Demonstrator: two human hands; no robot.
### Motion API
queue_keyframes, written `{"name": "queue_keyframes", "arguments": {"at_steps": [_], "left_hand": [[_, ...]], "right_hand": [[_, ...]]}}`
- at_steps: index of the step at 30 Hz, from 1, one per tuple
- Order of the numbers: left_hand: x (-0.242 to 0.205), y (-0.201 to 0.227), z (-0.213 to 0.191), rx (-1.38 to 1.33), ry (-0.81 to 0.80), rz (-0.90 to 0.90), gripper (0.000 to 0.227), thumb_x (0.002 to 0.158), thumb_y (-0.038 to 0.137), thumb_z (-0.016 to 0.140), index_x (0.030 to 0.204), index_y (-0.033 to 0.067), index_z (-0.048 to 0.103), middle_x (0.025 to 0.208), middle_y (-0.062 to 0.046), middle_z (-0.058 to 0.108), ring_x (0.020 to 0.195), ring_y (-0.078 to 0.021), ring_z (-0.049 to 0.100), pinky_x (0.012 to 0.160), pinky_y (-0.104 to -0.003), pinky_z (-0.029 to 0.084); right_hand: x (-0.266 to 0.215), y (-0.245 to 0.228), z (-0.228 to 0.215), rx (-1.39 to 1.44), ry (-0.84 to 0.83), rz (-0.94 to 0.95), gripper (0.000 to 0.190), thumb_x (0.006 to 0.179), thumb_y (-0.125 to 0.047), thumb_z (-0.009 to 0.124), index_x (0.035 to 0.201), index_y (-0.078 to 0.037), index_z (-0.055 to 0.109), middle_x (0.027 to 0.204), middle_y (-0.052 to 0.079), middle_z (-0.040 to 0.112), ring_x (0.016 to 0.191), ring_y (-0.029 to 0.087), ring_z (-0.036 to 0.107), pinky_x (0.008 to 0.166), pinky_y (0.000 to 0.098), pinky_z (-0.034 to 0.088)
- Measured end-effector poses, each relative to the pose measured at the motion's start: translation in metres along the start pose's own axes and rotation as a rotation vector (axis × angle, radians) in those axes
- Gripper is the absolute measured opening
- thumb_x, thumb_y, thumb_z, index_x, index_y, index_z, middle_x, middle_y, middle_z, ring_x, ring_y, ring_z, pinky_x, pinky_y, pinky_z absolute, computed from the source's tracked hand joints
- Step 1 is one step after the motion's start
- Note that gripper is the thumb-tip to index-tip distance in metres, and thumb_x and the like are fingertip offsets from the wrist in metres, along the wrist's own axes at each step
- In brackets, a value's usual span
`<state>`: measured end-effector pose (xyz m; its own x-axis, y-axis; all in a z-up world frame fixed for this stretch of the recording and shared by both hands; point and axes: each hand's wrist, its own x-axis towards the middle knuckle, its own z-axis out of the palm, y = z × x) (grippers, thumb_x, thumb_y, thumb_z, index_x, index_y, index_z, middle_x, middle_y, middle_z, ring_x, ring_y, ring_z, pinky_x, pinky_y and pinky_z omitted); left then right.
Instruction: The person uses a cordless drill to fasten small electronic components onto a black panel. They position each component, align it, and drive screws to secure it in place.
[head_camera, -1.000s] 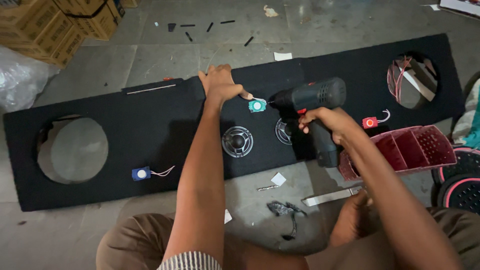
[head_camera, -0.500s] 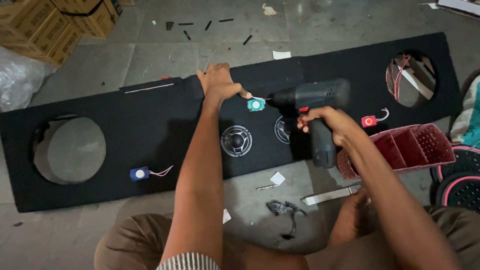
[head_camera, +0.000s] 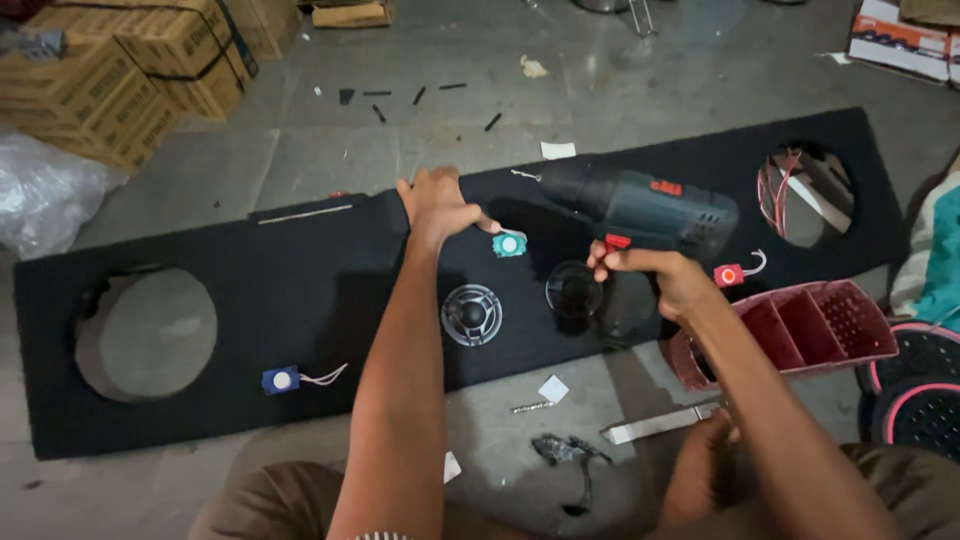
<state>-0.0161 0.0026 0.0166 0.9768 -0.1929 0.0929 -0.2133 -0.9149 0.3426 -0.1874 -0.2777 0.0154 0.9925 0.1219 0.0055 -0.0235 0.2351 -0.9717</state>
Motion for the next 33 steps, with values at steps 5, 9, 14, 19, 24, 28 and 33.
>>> {"name": "queue_keyframes", "arguments": {"at_steps": [5,9,14,19,24,28,33], "left_hand": [[0.003,-0.001,0.002,0.018,0.004,0.006,0.089,0.042,0.055,0.094,0.114,0.0072,0.071,0.126,-0.012,0.068,0.126,-0.0317,0.053,0.102,-0.051,0.032],[0.003,0.001,0.000,0.035,-0.012,-0.004,0.092,0.042,0.056,0.094,0.117,0.0083,0.070,0.128,-0.010,0.067,0.127,-0.0301,0.052,0.100,-0.050,0.032],[0.000,0.002,-0.002,0.021,-0.031,-0.014,0.091,0.042,0.056,0.093,0.116,0.0081,0.071,0.128,-0.008,0.068,0.128,-0.0273,0.053,0.101,-0.047,0.033],[0.000,0.002,-0.001,0.013,-0.015,-0.008,0.094,0.040,0.055,0.094,0.117,0.0076,0.070,0.127,-0.008,0.068,0.127,-0.0271,0.052,0.100,-0.046,0.031],[0.000,0.000,0.002,-0.006,-0.010,-0.005,0.092,0.039,0.054,0.094,0.115,0.0070,0.071,0.125,-0.008,0.068,0.124,-0.0267,0.054,0.100,-0.045,0.030],[0.000,0.002,0.001,-0.010,0.001,-0.002,0.091,0.040,0.053,0.094,0.114,0.0068,0.071,0.123,-0.008,0.069,0.122,-0.0268,0.054,0.100,-0.045,0.029],[0.001,0.001,0.001,0.012,-0.020,-0.011,0.091,0.041,0.054,0.094,0.114,0.0064,0.070,0.122,-0.009,0.070,0.122,-0.0274,0.054,0.100,-0.045,0.030]], "right_hand": [[-0.008,-0.026,0.007,0.201,-0.101,0.030,0.024,0.080,-0.006,0.069,0.102,0.005,0.067,0.100,0.015,0.070,0.085,0.021,0.068,0.082,0.0340,0.053],[-0.016,-0.041,0.013,0.166,-0.149,-0.084,0.026,0.080,-0.005,0.069,0.103,0.007,0.066,0.100,0.018,0.069,0.083,0.023,0.067,0.080,0.0345,0.053],[-0.019,-0.050,0.019,0.202,-0.201,-0.131,0.024,0.080,-0.003,0.069,0.102,0.006,0.066,0.098,0.019,0.068,0.083,0.024,0.066,0.079,0.0345,0.053],[-0.021,-0.050,0.020,0.194,-0.181,-0.160,0.023,0.079,-0.002,0.070,0.100,0.006,0.065,0.097,0.019,0.068,0.082,0.025,0.066,0.079,0.0357,0.054],[-0.021,-0.050,0.020,0.190,-0.128,-0.148,0.022,0.079,-0.002,0.070,0.100,0.005,0.066,0.097,0.018,0.068,0.082,0.025,0.066,0.080,0.0356,0.054],[-0.020,-0.054,0.022,0.121,-0.108,-0.155,0.026,0.079,-0.004,0.072,0.103,0.007,0.068,0.100,0.019,0.070,0.082,0.024,0.066,0.079,0.0361,0.053],[-0.022,-0.057,0.030,0.019,-0.134,-0.227,0.030,0.085,-0.015,0.071,0.109,0.005,0.071,0.103,0.017,0.072,0.082,0.020,0.066,0.079,0.0332,0.054]]}}
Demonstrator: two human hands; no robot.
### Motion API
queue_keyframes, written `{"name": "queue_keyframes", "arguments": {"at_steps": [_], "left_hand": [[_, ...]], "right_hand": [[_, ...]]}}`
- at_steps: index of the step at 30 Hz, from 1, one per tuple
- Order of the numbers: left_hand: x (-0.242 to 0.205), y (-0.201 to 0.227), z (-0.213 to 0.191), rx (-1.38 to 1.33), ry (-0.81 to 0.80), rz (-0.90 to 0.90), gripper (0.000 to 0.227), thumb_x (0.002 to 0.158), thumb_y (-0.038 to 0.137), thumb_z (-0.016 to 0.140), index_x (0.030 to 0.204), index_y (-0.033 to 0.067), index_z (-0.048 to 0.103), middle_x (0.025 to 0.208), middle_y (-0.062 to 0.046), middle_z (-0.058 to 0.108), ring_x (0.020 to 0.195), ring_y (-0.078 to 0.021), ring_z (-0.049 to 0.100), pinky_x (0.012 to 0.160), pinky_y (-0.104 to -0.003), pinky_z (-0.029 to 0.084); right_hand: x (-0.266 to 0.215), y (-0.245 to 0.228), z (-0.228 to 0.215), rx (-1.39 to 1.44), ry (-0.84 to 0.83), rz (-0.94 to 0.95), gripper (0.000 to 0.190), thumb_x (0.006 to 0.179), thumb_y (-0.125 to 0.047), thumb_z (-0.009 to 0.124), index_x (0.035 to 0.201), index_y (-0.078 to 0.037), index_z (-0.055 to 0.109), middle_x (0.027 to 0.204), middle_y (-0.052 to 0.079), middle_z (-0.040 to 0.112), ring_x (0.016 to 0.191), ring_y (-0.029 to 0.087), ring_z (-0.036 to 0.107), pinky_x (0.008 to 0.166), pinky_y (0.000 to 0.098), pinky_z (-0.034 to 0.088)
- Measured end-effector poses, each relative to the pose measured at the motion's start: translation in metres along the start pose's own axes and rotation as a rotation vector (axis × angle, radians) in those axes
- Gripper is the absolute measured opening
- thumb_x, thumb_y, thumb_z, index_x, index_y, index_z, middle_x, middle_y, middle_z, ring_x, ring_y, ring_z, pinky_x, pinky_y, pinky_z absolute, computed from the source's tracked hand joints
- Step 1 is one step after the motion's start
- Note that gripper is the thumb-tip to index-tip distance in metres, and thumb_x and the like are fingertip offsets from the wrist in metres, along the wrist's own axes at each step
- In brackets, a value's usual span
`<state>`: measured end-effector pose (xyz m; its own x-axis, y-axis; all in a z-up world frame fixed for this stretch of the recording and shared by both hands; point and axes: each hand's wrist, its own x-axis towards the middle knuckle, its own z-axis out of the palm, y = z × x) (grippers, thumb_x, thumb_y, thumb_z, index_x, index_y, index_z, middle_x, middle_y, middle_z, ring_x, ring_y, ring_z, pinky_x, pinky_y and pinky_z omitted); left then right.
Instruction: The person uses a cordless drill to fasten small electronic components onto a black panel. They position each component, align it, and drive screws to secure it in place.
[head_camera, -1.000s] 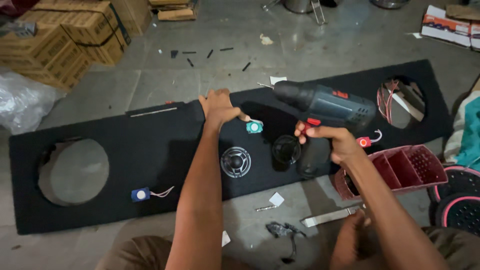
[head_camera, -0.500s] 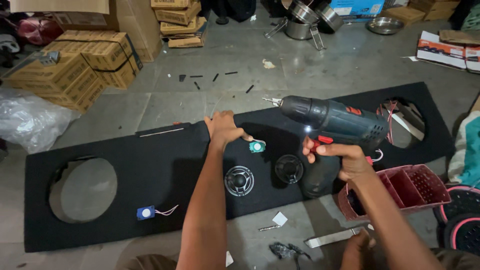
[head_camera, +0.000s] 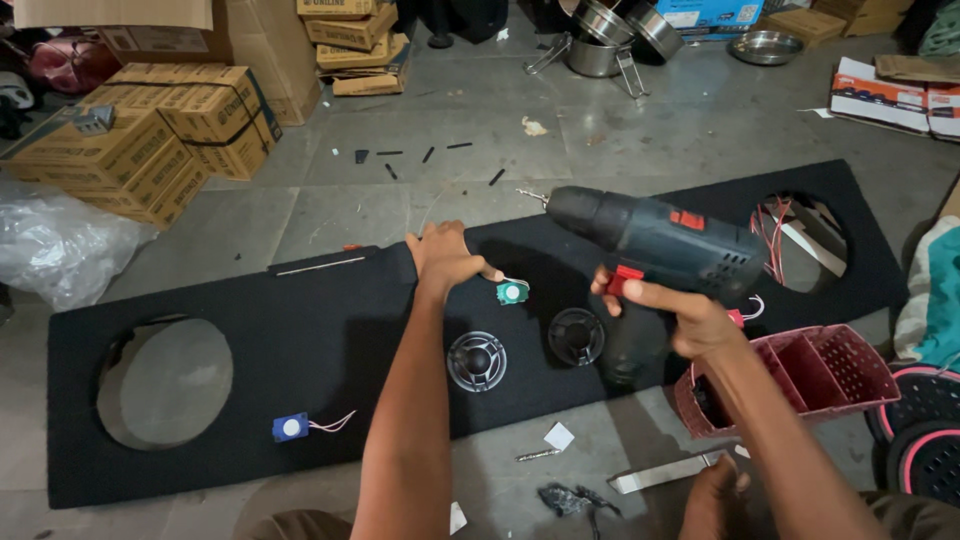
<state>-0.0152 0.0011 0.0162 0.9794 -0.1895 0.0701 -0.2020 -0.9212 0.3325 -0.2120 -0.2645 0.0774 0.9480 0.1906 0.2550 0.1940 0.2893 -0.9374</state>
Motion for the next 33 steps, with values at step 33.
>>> {"name": "queue_keyframes", "arguments": {"at_steps": [33], "left_hand": [[-0.001,-0.001,-0.002,-0.022,0.044,0.019,0.086,0.042,0.053,0.093,0.112,0.0074,0.072,0.124,-0.009,0.070,0.123,-0.0293,0.056,0.102,-0.048,0.033]], "right_hand": [[0.000,-0.004,0.021,-0.093,0.275,0.003,0.021,0.084,-0.011,0.077,0.099,0.001,0.070,0.083,0.010,0.070,0.075,0.021,0.067,0.070,0.0343,0.054]]}}
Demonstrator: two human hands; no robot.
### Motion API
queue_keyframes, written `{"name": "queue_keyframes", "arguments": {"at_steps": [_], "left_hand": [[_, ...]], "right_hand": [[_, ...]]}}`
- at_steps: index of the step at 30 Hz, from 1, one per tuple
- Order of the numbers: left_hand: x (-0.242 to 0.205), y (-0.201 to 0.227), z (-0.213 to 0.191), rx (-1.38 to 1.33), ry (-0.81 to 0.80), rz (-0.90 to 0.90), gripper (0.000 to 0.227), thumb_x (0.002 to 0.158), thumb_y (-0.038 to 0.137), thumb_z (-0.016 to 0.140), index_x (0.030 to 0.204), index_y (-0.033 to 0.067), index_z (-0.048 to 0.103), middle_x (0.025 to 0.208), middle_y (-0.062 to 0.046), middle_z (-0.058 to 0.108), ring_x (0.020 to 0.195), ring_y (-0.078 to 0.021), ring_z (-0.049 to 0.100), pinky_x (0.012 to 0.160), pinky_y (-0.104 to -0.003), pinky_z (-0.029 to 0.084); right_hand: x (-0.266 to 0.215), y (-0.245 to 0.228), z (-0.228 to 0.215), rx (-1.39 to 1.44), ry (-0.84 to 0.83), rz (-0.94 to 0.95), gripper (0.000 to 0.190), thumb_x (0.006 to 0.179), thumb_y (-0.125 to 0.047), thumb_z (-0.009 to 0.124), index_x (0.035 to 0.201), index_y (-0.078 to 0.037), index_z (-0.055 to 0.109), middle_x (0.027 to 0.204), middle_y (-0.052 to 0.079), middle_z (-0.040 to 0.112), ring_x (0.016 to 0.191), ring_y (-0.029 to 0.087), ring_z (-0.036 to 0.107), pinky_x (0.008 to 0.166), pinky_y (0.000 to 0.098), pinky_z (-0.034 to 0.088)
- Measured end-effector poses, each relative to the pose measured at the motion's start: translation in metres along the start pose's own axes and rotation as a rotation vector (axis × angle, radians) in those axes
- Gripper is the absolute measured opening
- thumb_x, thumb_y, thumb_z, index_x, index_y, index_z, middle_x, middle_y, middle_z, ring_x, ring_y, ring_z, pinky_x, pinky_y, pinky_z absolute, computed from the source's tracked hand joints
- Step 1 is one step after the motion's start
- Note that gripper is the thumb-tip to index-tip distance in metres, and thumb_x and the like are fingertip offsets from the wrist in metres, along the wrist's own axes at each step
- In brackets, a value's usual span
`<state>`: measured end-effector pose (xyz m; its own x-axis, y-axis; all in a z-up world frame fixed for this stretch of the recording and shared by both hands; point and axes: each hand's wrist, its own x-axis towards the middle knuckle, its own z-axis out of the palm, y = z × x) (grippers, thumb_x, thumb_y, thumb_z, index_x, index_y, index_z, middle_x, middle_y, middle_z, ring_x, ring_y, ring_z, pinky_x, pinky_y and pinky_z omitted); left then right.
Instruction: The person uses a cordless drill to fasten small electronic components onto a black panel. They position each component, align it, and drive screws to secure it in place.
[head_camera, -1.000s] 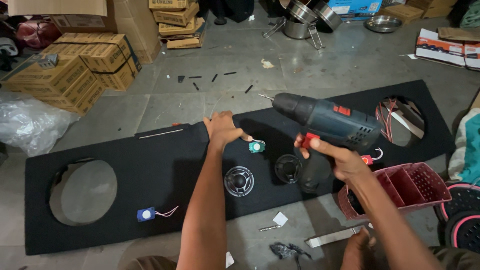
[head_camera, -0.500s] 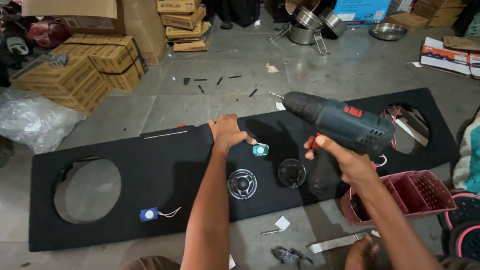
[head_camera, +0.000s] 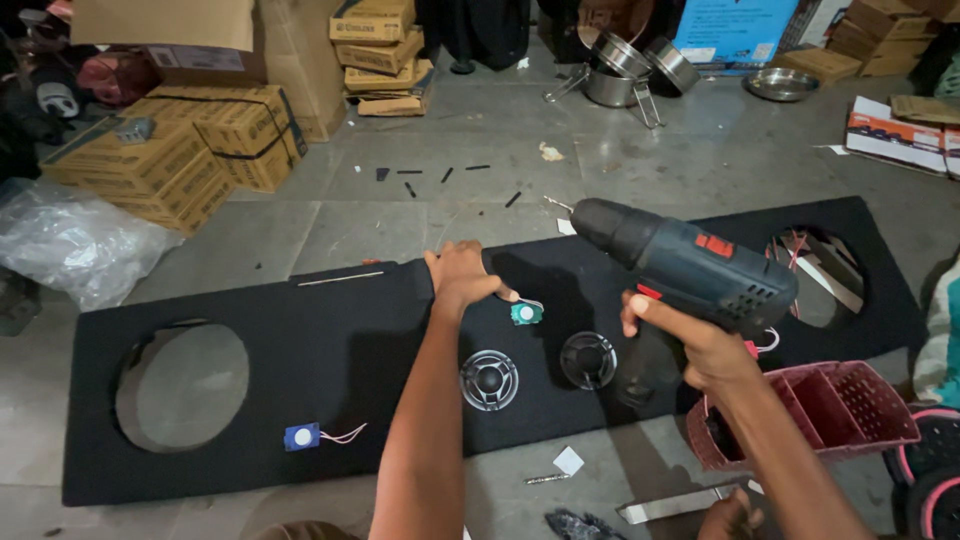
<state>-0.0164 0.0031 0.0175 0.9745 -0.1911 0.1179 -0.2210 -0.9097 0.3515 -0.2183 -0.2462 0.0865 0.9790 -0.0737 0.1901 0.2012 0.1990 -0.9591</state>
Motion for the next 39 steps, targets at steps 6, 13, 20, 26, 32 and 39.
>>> {"name": "queue_keyframes", "arguments": {"at_steps": [6,13,20,26,32,39], "left_hand": [[0.001,-0.001,0.006,-0.028,0.004,0.000,0.085,0.039,0.050,0.094,0.108,0.0063,0.072,0.119,-0.009,0.071,0.119,-0.0275,0.056,0.099,-0.044,0.031],[0.003,-0.004,0.009,-0.038,0.017,0.004,0.079,0.042,0.049,0.092,0.106,0.0060,0.074,0.116,-0.009,0.073,0.116,-0.0264,0.057,0.097,-0.043,0.030],[0.001,-0.003,0.005,0.007,0.000,0.002,0.087,0.041,0.055,0.093,0.111,0.0081,0.071,0.122,-0.009,0.070,0.122,-0.0288,0.055,0.099,-0.047,0.032],[0.000,0.000,0.003,-0.008,0.007,0.008,0.087,0.041,0.053,0.094,0.112,0.0073,0.071,0.124,-0.008,0.069,0.122,-0.0282,0.055,0.099,-0.047,0.032],[0.000,0.000,0.004,-0.017,-0.004,-0.002,0.086,0.039,0.053,0.094,0.109,0.0070,0.072,0.122,-0.010,0.070,0.122,-0.0290,0.054,0.100,-0.047,0.031],[0.001,-0.004,0.006,0.002,-0.022,-0.006,0.085,0.041,0.054,0.093,0.108,0.0061,0.073,0.119,-0.010,0.072,0.121,-0.0281,0.056,0.101,-0.045,0.031]], "right_hand": [[-0.001,-0.003,0.000,-0.027,0.011,-0.006,0.021,0.083,-0.011,0.077,0.098,0.001,0.070,0.084,0.011,0.071,0.075,0.021,0.068,0.070,0.0341,0.055],[-0.001,-0.009,0.006,0.013,-0.014,-0.018,0.021,0.080,-0.009,0.077,0.099,0.000,0.071,0.087,0.010,0.072,0.076,0.022,0.069,0.071,0.0358,0.056],[0.003,-0.008,0.003,-0.124,-0.024,0.017,0.024,0.077,-0.004,0.076,0.101,0.001,0.075,0.097,0.012,0.078,0.093,0.022,0.075,0.089,0.0358,0.058],[0.019,0.026,-0.010,-0.253,0.014,0.138,0.033,0.065,0.008,0.076,0.097,0.003,0.073,0.091,0.013,0.077,0.087,0.024,0.075,0.084,0.0363,0.058],[0.023,0.058,-0.030,-0.271,0.047,0.285,0.038,0.059,0.013,0.067,0.096,0.005,0.072,0.084,0.016,0.076,0.080,0.028,0.075,0.078,0.0380,0.058],[0.026,0.069,-0.039,-0.198,0.121,0.416,0.037,0.060,0.012,0.066,0.096,0.006,0.071,0.085,0.020,0.075,0.078,0.030,0.074,0.075,0.0385,0.059]]}}
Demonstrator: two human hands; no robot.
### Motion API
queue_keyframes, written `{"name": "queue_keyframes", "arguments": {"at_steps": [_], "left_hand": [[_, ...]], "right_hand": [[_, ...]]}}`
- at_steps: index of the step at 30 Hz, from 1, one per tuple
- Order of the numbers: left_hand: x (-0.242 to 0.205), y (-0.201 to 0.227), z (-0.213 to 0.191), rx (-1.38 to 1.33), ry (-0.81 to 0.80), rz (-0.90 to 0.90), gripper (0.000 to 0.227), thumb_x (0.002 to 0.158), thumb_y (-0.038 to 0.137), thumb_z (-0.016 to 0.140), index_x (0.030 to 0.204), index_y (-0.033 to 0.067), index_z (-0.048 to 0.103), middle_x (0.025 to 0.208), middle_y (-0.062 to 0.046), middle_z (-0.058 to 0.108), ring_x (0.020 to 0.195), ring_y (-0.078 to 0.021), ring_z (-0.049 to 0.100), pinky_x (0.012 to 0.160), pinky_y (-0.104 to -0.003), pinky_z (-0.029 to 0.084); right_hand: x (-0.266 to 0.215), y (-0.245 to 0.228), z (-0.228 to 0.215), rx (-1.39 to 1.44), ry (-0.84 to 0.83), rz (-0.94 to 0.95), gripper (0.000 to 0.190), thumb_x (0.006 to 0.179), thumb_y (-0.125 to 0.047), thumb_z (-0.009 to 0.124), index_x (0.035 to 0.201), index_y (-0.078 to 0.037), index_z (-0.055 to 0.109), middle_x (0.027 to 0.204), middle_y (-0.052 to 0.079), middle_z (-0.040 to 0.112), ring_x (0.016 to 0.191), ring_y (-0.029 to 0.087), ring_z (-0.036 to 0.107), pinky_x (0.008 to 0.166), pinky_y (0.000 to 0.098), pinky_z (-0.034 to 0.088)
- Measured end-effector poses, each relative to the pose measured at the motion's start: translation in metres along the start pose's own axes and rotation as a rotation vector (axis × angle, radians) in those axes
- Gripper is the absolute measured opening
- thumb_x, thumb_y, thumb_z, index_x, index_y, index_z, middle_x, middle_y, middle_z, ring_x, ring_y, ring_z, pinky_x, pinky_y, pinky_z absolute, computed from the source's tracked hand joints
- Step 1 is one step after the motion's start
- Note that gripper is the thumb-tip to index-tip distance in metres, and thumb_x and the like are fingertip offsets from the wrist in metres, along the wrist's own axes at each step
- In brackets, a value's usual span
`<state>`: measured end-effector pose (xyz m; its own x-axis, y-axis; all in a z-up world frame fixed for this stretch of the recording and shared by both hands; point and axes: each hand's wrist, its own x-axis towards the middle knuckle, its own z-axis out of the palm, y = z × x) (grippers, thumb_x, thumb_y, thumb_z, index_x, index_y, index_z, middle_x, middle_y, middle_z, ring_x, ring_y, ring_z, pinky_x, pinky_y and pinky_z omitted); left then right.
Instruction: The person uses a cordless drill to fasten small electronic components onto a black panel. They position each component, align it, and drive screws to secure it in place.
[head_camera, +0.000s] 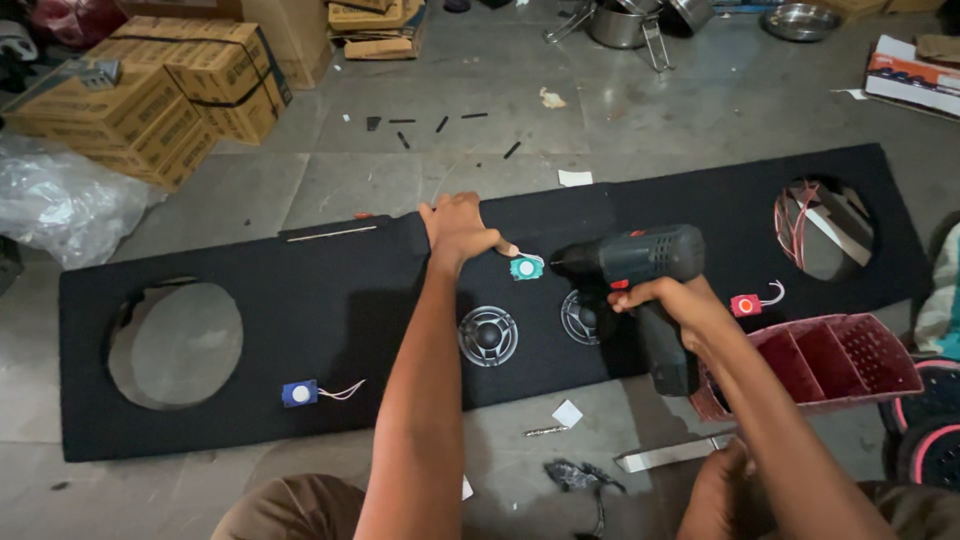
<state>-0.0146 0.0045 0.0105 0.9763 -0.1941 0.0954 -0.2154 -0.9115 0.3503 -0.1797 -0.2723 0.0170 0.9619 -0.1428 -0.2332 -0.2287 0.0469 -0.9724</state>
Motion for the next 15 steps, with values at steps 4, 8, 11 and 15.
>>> {"name": "queue_keyframes", "arguments": {"at_steps": [4,8,11,15], "left_hand": [[0.0015,0.0005,0.0023,-0.012,0.066,0.036,0.090,0.036,0.053,0.095,0.109,0.0058,0.071,0.121,-0.010,0.069,0.119,-0.0291,0.054,0.095,-0.047,0.030],[0.0009,0.0009,0.0016,-0.004,0.034,0.017,0.088,0.039,0.054,0.094,0.109,0.0057,0.072,0.120,-0.010,0.070,0.121,-0.0284,0.054,0.097,-0.046,0.030],[0.0012,0.0010,0.0020,-0.012,0.014,0.003,0.087,0.039,0.054,0.093,0.109,0.0062,0.072,0.120,-0.009,0.071,0.122,-0.0277,0.055,0.099,-0.046,0.030],[0.0025,0.0010,0.0035,-0.009,0.039,0.015,0.090,0.038,0.054,0.095,0.109,0.0049,0.071,0.119,-0.010,0.070,0.121,-0.0284,0.054,0.098,-0.046,0.029]], "right_hand": [[0.0014,0.0062,0.0001,-0.013,-0.014,-0.071,0.036,0.061,0.012,0.067,0.096,0.008,0.071,0.086,0.020,0.074,0.078,0.030,0.074,0.075,0.0383,0.060],[0.0027,0.0087,0.0027,0.019,0.021,0.018,0.036,0.061,0.011,0.066,0.097,0.007,0.071,0.086,0.020,0.075,0.077,0.029,0.074,0.074,0.0386,0.059],[0.0034,0.0093,0.0032,0.016,0.014,0.026,0.035,0.062,0.010,0.066,0.096,0.007,0.070,0.086,0.020,0.075,0.076,0.029,0.074,0.074,0.0391,0.059],[0.0028,0.0102,0.0038,0.014,0.011,0.038,0.035,0.064,0.009,0.066,0.098,0.007,0.070,0.087,0.020,0.075,0.076,0.029,0.073,0.075,0.0383,0.059]]}}
